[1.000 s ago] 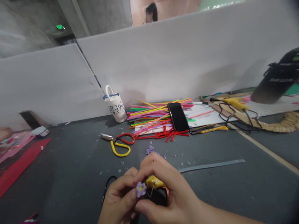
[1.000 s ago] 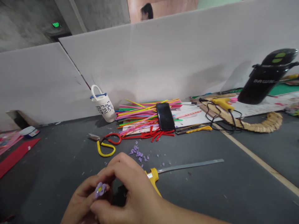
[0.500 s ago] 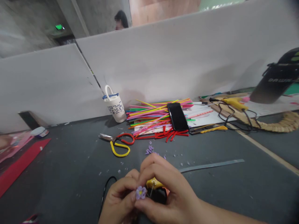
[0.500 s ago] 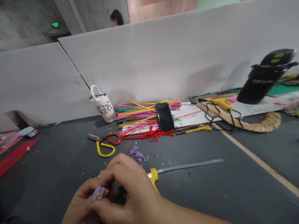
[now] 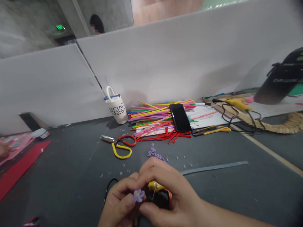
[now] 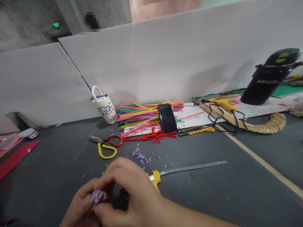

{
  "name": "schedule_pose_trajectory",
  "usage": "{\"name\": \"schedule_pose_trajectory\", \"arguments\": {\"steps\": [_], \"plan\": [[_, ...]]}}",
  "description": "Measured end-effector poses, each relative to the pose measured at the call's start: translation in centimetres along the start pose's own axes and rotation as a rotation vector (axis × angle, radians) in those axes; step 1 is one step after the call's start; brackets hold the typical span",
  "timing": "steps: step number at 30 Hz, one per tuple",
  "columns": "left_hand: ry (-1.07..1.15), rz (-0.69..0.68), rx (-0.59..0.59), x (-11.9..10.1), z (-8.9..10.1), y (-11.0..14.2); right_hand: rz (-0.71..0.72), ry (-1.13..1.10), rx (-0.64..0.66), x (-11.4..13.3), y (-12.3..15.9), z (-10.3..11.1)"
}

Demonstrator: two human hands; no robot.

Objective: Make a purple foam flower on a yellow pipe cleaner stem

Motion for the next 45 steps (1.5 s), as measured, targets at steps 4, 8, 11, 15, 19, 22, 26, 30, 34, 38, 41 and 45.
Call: {"name": "schedule_pose_trajectory", "arguments": {"steps": [4,8,11,15,19,22,26,30,34,38,41,45], "plan": [[0.046,0.0,0.006,-0.1,0.0,0.0,-0.036,-0.04,0.025,0.0,-0.2,0.2],[0.065,0.013,0.022,-0.1,-0.1,0.0,-0.08,-0.044,0.013,0.0,-0.1,0.1],[0.07,0.012,0.032,-0.1,-0.2,0.0,-0.121,-0.049,-0.013,0.1,-0.1,0.0],[0.062,0.015,0.023,-0.3,-0.3,0.0,-0.198,-0.082,-0.036,0.0,-0.1,-0.2],[0.065,-0.001,0.003,-0.1,0.0,-0.3,-0.233,-0.121,-0.09,-0.1,-0.1,-0.1],[0.039,0.014,-0.019,0.4,0.6,-0.6,-0.059,0.028,-0.192,0.1,-0.2,0.3],[-0.048,0.073,-0.047,1.0,0.8,-1.0,0.068,0.193,-0.149,-0.1,-0.3,0.7],[-0.099,0.129,-0.021,0.9,0.1,-0.6,-0.111,0.153,-0.12,-0.7,-0.7,0.8],[-0.107,0.155,0.014,0.6,-0.4,-0.3,-0.423,0.133,0.039,-1.3,-1.1,0.8],[-0.13,0.199,0.058,0.6,-0.3,-0.3,-0.526,0.035,0.143,-1.6,-0.9,0.5],[-0.131,0.226,0.056,0.8,-0.2,-0.4,-0.651,-0.1,0.105,-1.8,-0.6,0.1],[-0.204,0.213,0.053,0.9,-0.3,-0.4,-0.884,-0.339,0.141,-1.8,-0.3,-0.2]]}}
Point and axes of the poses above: each hand's wrist, its own y-axis away from the middle knuckle, its own z-axis out of the back of the hand, x = y × z, the point moved 1 cm from there along -y, towards the middle knuckle, and after that the axes turned 10 degrees about -x, right-handed, at the moved point
